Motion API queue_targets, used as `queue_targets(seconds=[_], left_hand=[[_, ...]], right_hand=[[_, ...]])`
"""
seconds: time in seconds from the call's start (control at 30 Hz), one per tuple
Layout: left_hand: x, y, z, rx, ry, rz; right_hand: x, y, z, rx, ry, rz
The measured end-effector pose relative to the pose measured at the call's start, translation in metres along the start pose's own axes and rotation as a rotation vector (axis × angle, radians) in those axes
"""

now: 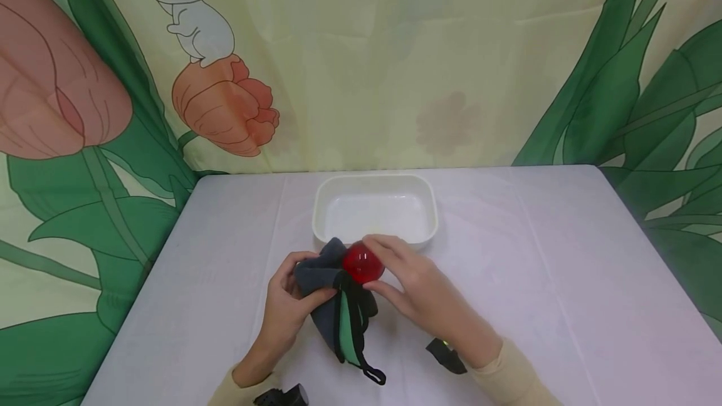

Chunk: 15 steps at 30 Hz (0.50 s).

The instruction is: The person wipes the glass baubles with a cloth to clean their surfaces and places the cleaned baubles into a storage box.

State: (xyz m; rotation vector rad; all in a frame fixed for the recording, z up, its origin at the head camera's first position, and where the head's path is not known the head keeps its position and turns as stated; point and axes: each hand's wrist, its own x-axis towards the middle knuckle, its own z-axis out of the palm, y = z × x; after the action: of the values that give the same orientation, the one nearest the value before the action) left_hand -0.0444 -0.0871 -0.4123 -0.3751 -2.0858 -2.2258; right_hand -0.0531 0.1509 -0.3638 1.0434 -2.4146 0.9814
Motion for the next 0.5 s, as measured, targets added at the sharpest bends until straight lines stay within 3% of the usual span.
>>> queue_targets(seconds=[0.5], left_hand=[[-0.009, -0.004, -0.008, 0.003, -0.014, -0.080]], right_hand=[[0.010, 0.013, 0.000, -0.045, 0.022, -0.042]])
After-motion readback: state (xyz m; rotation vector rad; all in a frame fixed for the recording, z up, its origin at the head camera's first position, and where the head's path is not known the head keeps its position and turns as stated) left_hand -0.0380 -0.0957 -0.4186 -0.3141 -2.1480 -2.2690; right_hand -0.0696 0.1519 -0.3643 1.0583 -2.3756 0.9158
